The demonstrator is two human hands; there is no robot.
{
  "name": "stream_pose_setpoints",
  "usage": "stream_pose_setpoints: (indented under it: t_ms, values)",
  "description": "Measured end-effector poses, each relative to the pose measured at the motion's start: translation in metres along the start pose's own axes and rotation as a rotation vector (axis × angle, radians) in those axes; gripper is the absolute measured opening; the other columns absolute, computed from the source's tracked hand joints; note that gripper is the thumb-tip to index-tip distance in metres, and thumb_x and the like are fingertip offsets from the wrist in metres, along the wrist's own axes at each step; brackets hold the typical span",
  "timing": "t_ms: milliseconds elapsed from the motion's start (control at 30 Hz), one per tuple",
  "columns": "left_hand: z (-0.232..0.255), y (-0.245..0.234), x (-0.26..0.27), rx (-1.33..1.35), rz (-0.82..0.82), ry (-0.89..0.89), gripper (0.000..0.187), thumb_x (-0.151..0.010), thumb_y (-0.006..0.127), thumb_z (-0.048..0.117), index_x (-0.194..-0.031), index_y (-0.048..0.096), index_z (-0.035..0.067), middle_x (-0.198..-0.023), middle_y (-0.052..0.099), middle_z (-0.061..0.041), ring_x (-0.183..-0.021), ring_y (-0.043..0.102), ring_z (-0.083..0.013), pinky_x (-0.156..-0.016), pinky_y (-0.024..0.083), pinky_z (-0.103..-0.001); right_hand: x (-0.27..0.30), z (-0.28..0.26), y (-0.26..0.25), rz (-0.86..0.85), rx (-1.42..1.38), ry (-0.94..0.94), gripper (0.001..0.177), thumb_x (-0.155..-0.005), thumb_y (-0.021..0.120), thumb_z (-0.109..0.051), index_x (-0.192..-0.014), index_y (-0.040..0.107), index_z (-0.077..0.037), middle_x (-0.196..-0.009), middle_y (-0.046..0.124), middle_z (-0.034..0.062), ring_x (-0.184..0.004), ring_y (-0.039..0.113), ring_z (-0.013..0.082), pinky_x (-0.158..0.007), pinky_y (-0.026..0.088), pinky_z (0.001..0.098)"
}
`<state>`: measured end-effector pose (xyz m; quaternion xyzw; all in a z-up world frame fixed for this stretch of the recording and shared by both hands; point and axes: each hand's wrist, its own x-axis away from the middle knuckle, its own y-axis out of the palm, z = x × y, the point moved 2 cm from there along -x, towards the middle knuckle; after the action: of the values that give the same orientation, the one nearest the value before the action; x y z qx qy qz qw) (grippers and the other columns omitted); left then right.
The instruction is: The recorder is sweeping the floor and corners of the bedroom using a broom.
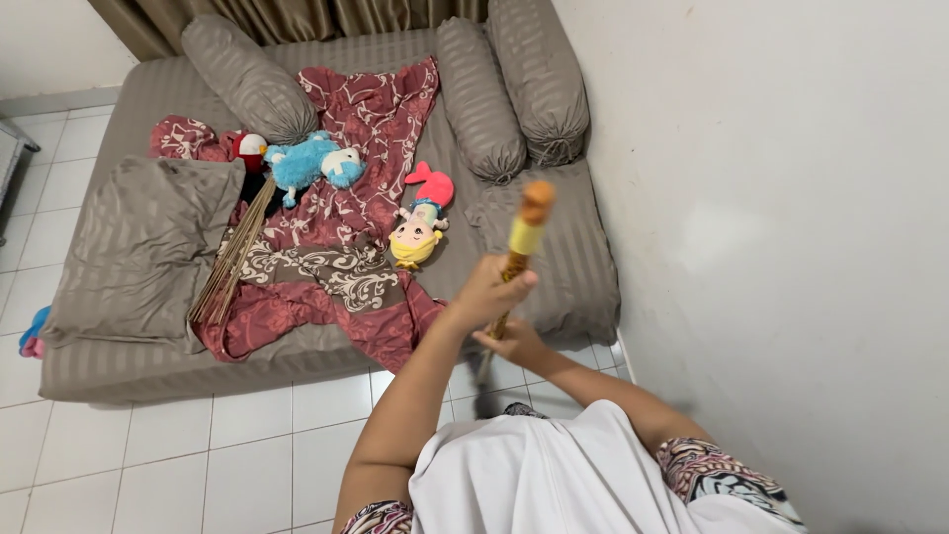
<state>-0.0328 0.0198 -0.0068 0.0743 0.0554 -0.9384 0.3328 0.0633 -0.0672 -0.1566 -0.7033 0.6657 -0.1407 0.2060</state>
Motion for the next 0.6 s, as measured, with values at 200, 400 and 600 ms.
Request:
stream_pose_setpoints:
  t_ms: [200, 400, 600]
  values:
    - [-0.044, 0.002, -0.008, 0.363, -0.121, 0.119, 0.039, -0.104, 0.062, 0.038, -0.082, 0.052, 0.008, -0.074, 0.055, 0.002, -0.071, 0.055, -0.009, -0.068, 0.047, -0.028, 0.008, 0.07, -0.054, 0.183, 0.637, 0.036, 0.022, -0.085, 0.072, -0.031, -0.075, 0.075, -0.011, -0.067, 0.07, 0.0144, -0.063, 0.069, 0.0363, -0.06, 0.055, 0.0482]
    - [-0.109, 0.033, -0.009, 0.261, -0.036, 0.038, 0.037, -0.108, 0.057, 0.032, -0.08, 0.049, 0.01, -0.078, 0.056, 0.004, -0.078, 0.055, -0.0074, -0.074, 0.048, -0.027, 0.025, 0.109, -0.083, 0.229, 0.539, 0.175, 0.015, -0.081, 0.073, -0.027, -0.081, 0.077, -0.012, -0.075, 0.072, 0.0149, -0.07, 0.069, 0.0381, -0.066, 0.055, 0.0486]
    - [-0.075, 0.023, 0.001, 0.145, 0.078, -0.119, 0.043, -0.104, 0.058, 0.036, -0.073, 0.059, 0.006, -0.066, 0.055, 0.003, -0.063, 0.052, -0.0089, -0.062, 0.047, -0.029, 0.014, 0.136, -0.04, 0.271, 0.365, 0.08, 0.016, -0.084, 0.074, -0.022, -0.083, 0.075, -0.007, -0.076, 0.07, 0.0188, -0.069, 0.068, 0.0378, -0.062, 0.053, 0.0452]
